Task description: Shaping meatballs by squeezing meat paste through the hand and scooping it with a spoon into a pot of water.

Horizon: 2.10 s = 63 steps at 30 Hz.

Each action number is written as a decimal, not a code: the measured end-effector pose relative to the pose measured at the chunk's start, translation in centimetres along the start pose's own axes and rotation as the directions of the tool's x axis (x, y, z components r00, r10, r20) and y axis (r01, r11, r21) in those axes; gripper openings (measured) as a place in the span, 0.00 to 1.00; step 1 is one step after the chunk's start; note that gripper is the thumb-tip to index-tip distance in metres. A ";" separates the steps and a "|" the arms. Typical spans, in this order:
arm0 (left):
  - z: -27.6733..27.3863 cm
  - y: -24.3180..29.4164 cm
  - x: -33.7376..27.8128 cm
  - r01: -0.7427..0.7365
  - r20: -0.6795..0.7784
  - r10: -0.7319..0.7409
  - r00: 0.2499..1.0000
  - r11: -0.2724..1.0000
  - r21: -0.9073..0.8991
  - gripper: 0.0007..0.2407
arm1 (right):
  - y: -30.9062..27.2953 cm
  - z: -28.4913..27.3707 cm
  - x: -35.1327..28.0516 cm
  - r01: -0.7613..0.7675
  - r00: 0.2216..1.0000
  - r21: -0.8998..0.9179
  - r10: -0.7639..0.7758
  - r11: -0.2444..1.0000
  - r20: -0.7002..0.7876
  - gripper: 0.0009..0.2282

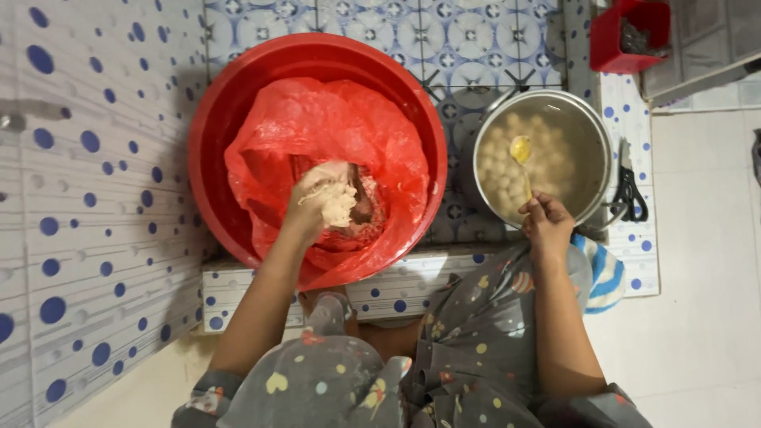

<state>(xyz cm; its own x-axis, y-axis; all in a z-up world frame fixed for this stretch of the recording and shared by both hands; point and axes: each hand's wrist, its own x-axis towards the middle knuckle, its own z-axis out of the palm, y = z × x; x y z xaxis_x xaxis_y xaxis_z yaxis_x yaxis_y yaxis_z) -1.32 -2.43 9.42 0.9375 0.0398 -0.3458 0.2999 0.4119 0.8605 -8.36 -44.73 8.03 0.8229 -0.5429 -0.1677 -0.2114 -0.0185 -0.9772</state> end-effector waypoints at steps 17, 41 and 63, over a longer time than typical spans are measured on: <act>0.4 4.1 -1.3 -0.151 0.166 0.140 0.976 0.987 0.058 0.06 | 1.1 -0.2 1.8 0.062 0.998 -0.077 -0.059 0.995 0.032 0.10; 1.1 4.6 -3.5 -0.419 0.262 0.386 0.885 0.904 0.082 0.11 | 0.2 0.1 0.9 0.179 0.983 -0.160 -0.172 0.971 0.055 0.10; 0.0 2.7 -2.6 -0.411 0.272 0.404 0.874 0.911 -0.031 0.13 | -0.4 0.3 0.5 0.209 0.976 -0.153 -0.197 0.966 0.094 0.11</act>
<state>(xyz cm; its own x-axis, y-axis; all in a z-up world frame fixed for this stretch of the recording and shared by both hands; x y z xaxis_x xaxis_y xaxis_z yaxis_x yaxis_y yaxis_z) -2.97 -1.43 12.61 0.9880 -0.0464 0.1471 -0.1180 0.3870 0.9145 -7.73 -44.71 8.31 0.8944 -0.4471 0.0161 -0.1127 -0.2600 -0.9590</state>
